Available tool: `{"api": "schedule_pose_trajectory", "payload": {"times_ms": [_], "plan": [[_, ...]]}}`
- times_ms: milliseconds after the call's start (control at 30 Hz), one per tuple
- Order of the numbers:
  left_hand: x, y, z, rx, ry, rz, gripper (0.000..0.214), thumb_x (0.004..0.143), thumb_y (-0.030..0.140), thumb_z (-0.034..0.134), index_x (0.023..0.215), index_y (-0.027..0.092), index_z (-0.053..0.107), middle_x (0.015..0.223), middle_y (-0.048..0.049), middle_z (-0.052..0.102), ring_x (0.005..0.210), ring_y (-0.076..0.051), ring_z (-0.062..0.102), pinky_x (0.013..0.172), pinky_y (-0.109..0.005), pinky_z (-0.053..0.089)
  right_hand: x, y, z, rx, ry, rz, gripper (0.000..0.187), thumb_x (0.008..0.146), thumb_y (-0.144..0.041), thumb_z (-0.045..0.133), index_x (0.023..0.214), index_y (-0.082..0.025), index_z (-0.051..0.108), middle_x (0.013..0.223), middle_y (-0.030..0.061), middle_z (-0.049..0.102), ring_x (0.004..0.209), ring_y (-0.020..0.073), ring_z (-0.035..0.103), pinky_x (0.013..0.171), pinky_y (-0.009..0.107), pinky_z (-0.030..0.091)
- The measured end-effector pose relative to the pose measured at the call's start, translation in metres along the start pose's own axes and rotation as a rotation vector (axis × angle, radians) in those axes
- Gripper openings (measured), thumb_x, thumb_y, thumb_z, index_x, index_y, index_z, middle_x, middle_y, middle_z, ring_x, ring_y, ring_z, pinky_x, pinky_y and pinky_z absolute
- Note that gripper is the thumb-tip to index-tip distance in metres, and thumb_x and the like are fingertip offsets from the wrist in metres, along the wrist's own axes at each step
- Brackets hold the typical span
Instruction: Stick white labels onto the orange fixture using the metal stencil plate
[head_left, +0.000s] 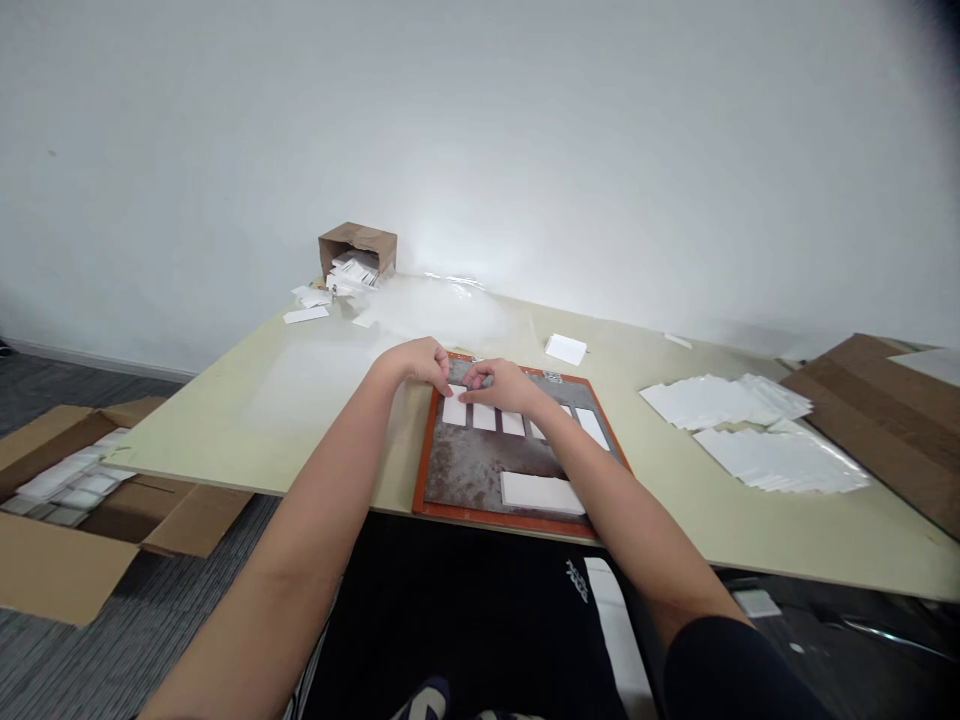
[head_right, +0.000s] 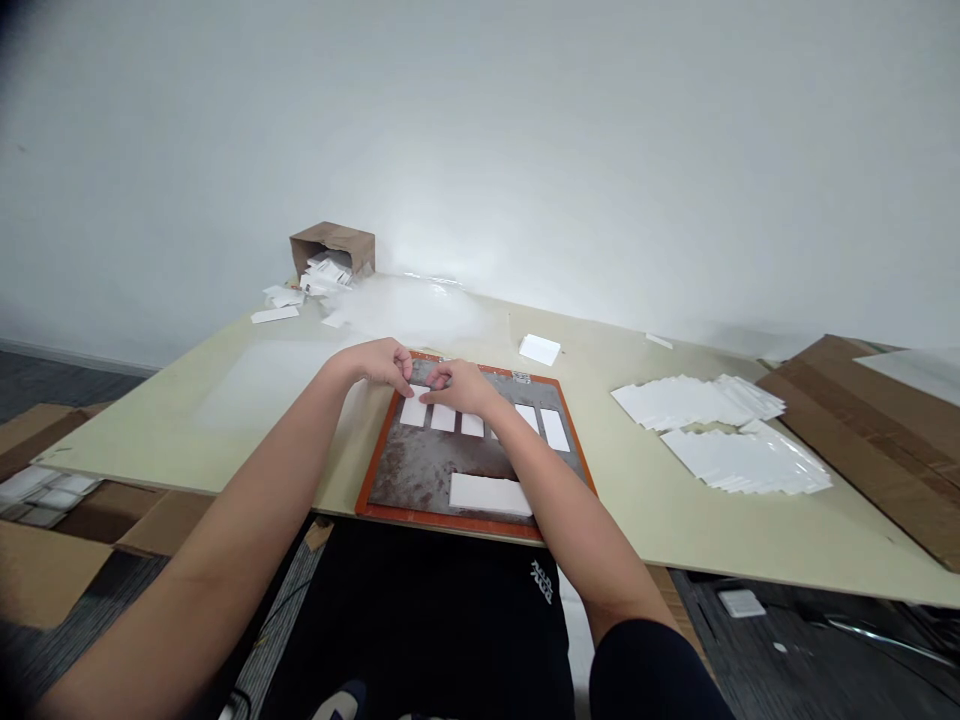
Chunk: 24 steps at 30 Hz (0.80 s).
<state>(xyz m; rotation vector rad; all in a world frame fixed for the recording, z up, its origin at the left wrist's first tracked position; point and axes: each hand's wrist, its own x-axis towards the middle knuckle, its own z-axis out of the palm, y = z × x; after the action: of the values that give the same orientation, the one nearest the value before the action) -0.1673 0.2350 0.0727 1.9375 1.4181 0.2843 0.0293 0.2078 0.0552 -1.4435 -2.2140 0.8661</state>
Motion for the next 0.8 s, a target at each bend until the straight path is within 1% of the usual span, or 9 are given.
{"api": "schedule_pose_trajectory", "payload": {"times_ms": [100,200,300,400,500,533,600,700,800], "plan": [[0.000,0.000,0.000,0.008,-0.005,-0.005,0.032,0.039,0.033,0.084,0.058,0.021,0.060,0.051,0.0063,0.050,0.054,-0.011,0.038,0.053,-0.026,0.026,-0.002,-0.003,-0.010,-0.003,0.002,-0.005,0.036,0.061,-0.043,0.080,0.086,-0.019,0.070,0.083,0.0001,0.065,0.067,0.0120,0.053,0.061,0.025,0.040],[0.001,-0.001,0.000,0.004,-0.012,-0.007,0.032,0.040,0.033,0.083,0.057,0.021,0.060,0.053,0.0058,0.051,0.055,-0.012,0.040,0.053,-0.027,0.028,-0.016,-0.009,-0.034,0.013,0.043,-0.066,0.038,0.067,-0.046,0.076,0.093,-0.018,0.071,0.088,0.0021,0.066,0.069,0.0123,0.053,0.064,0.026,0.041],[0.003,-0.003,0.000,-0.005,-0.012,-0.001,0.032,0.040,0.034,0.083,0.057,0.021,0.060,0.053,0.0058,0.051,0.055,-0.012,0.041,0.053,-0.027,0.028,-0.048,-0.019,-0.062,-0.054,0.063,-0.130,0.037,0.078,-0.048,0.068,0.100,-0.019,0.071,0.092,0.0034,0.067,0.063,0.0113,0.051,0.061,0.027,0.042],[0.004,-0.004,0.000,-0.015,-0.012,0.005,0.032,0.040,0.034,0.084,0.057,0.021,0.059,0.051,0.0059,0.049,0.053,-0.011,0.040,0.052,-0.027,0.027,-0.093,-0.023,-0.073,-0.233,-0.005,-0.177,0.032,0.085,-0.046,0.063,0.101,-0.020,0.071,0.095,0.0048,0.070,0.069,0.0148,0.057,0.066,0.030,0.047],[0.004,-0.006,0.000,-0.029,0.000,0.014,0.032,0.040,0.033,0.083,0.055,0.021,0.058,0.050,0.0057,0.049,0.051,-0.011,0.039,0.051,-0.027,0.027,-0.137,-0.013,-0.060,-0.380,-0.058,-0.214,0.035,0.092,-0.046,0.056,0.112,-0.021,0.069,0.107,0.0091,0.070,0.095,0.0234,0.064,0.083,0.037,0.051],[0.005,-0.006,0.000,-0.034,0.007,0.018,0.032,0.040,0.033,0.083,0.054,0.021,0.058,0.050,0.0056,0.049,0.051,-0.011,0.038,0.051,-0.027,0.027,-0.150,-0.008,-0.052,-0.410,-0.059,-0.245,0.037,0.093,-0.047,0.055,0.118,-0.023,0.067,0.113,0.0097,0.068,0.105,0.0253,0.063,0.089,0.039,0.051],[0.005,-0.007,0.001,-0.044,0.020,0.027,0.031,0.040,0.033,0.083,0.053,0.021,0.058,0.049,0.0055,0.048,0.050,-0.011,0.036,0.050,-0.027,0.026,-0.169,0.005,-0.036,-0.441,-0.010,-0.312,0.040,0.094,-0.046,0.055,0.128,-0.026,0.061,0.126,0.0098,0.064,0.115,0.0254,0.060,0.095,0.040,0.051],[0.005,-0.006,0.001,-0.061,0.023,0.038,0.032,0.041,0.035,0.083,0.052,0.021,0.056,0.048,0.0055,0.045,0.049,-0.010,0.035,0.049,-0.027,0.025,-0.184,0.020,-0.018,-0.491,0.110,-0.411,0.037,0.094,-0.040,0.057,0.127,-0.025,0.061,0.123,0.0103,0.064,0.113,0.0246,0.060,0.096,0.042,0.052],[0.004,-0.003,0.000,-0.078,0.016,0.049,0.035,0.042,0.036,0.084,0.050,0.020,0.054,0.046,0.0057,0.042,0.048,-0.010,0.033,0.048,-0.026,0.024,-0.188,0.025,-0.010,-0.552,0.203,-0.464,0.031,0.094,-0.035,0.058,0.121,-0.022,0.063,0.112,0.0108,0.068,0.102,0.0239,0.063,0.090,0.042,0.054]]}}
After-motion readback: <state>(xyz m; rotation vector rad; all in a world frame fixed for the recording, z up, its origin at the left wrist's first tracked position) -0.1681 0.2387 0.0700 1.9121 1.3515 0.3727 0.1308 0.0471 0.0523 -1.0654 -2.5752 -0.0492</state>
